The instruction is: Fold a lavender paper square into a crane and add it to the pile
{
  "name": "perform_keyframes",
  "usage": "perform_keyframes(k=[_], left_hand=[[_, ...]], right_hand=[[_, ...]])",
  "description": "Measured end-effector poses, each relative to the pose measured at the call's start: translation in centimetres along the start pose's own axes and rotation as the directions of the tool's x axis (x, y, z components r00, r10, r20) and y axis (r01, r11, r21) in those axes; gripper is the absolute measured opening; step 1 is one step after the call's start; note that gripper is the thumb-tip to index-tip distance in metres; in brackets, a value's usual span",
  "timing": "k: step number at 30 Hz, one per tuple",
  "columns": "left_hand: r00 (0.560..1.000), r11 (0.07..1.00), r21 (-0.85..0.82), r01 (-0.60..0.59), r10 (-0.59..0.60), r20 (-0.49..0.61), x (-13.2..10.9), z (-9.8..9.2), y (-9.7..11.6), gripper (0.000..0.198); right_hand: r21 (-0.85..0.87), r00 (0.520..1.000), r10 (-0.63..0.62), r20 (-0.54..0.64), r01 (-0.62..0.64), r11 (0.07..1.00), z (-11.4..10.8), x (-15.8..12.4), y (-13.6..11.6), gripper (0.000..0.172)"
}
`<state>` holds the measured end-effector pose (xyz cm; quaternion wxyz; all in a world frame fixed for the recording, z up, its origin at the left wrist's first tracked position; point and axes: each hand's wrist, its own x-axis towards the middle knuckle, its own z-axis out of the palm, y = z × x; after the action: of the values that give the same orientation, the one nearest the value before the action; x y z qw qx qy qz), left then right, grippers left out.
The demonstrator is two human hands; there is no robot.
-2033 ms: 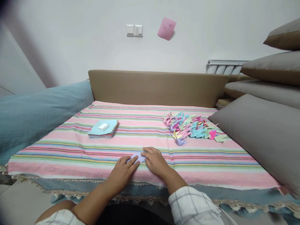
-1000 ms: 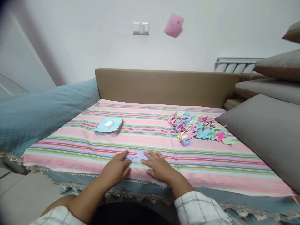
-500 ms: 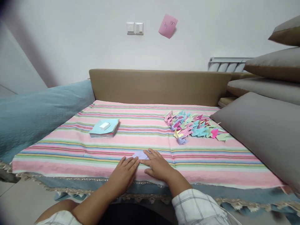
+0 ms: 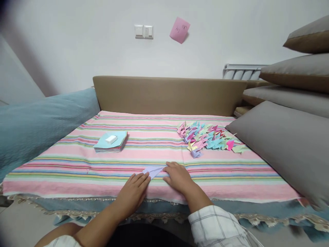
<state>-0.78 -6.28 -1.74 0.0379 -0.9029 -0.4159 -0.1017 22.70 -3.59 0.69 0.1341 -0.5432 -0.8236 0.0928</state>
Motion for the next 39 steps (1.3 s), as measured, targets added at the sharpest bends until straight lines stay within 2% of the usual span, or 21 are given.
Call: perform_keyframes(k=[3, 4, 6, 8, 10, 14, 17, 21, 24, 28, 30, 31, 33, 34, 37, 39], left_hand=[[1.000, 1.000, -0.006, 0.003, -0.003, -0.015, 0.4, -0.1, -0.2, 0.045], [1.000, 1.000, -0.005, 0.000, 0.000, -0.021, 0.5, -0.1, -0.3, 0.043], [0.999, 1.000, -0.010, -0.026, 0.026, -0.037, 1.0, 0.0, -0.7, 0.038], [0.996, 0.998, -0.029, -0.061, 0.059, -0.071, 1.4, 0.0, -1.3, 0.033], [0.993, 0.997, -0.055, -0.048, 0.042, -0.113, 1.7, 0.1, -2.0, 0.027], [0.993, 0.995, -0.083, 0.047, -0.055, -0.106, 1.9, 0.0, -3.1, 0.017], [0.995, 0.997, -0.060, 0.052, -0.056, -0.081, 2.0, -0.3, -3.2, 0.016], [0.991, 0.997, -0.058, 0.047, -0.053, -0.119, 2.0, -1.1, -2.7, 0.019], [0.975, 0.973, -0.184, 0.142, -0.170, -0.147, 2.1, -1.9, -2.5, 0.019], [0.929, 0.844, -0.466, 0.265, -0.353, -0.112, 2.4, -2.3, -2.8, 0.019], [0.904, 0.809, -0.516, 0.281, -0.404, -0.141, 2.5, -2.1, -3.1, 0.020], [0.893, 0.823, -0.497, 0.274, -0.410, -0.187, 2.5, -1.9, -3.1, 0.022], [0.892, 0.893, -0.389, 0.225, -0.350, -0.288, 2.4, -1.7, -2.9, 0.026], [0.906, 0.931, -0.317, 0.182, -0.284, -0.313, 2.3, -1.5, -2.7, 0.027], [0.970, 0.989, -0.135, 0.058, -0.088, -0.227, 1.8, -0.9, -1.7, 0.032], [0.989, 0.999, -0.046, 0.011, -0.017, -0.145, 1.6, -0.3, -1.1, 0.040]], right_hand=[[-0.007, 0.991, 0.057, -0.120, -0.058, 0.998, -0.1, 0.2, -0.1, 0.019], [0.002, 0.986, 0.044, -0.161, -0.045, 0.999, 0.0, 0.2, -0.3, 0.016], [0.023, 0.978, -0.053, -0.202, 0.059, 0.998, 0.4, 0.4, -0.7, 0.015], [0.036, 0.965, -0.201, -0.166, 0.209, 0.977, 1.0, 0.5, -1.2, 0.024], [0.046, 0.958, -0.270, -0.099, 0.276, 0.960, 1.6, 0.6, -1.5, 0.036], [0.063, 0.962, -0.270, -0.045, 0.272, 0.960, 2.1, 0.7, -1.8, 0.039], [0.072, 0.964, -0.257, -0.066, 0.261, 0.963, 2.1, 0.7, -1.8, 0.037], [0.116, 0.962, -0.246, -0.121, 0.260, 0.959, 2.2, 0.8, -2.0, 0.037], [0.228, 0.965, -0.194, -0.176, 0.232, 0.946, 2.4, 1.0, -2.1, 0.028], [0.455, 0.977, -0.008, -0.213, 0.106, 0.884, 2.4, 1.5, -2.3, 0.025], [0.544, 0.976, 0.100, -0.194, 0.022, 0.839, 2.4, 1.7, -2.4, 0.025], [0.568, 0.974, 0.145, -0.173, -0.022, 0.823, 2.4, 1.9, -2.4, 0.024], [0.576, 0.969, 0.208, -0.130, -0.097, 0.812, 2.5, 2.2, -2.5, 0.021], [0.565, 0.967, 0.225, -0.116, -0.122, 0.816, 2.5, 2.3, -2.5, 0.019], [0.467, 0.960, 0.250, -0.129, -0.163, 0.869, 2.5, 2.6, -2.7, 0.018], [0.369, 0.956, 0.255, -0.148, -0.186, 0.911, 2.5, 2.7, -2.8, 0.019]])
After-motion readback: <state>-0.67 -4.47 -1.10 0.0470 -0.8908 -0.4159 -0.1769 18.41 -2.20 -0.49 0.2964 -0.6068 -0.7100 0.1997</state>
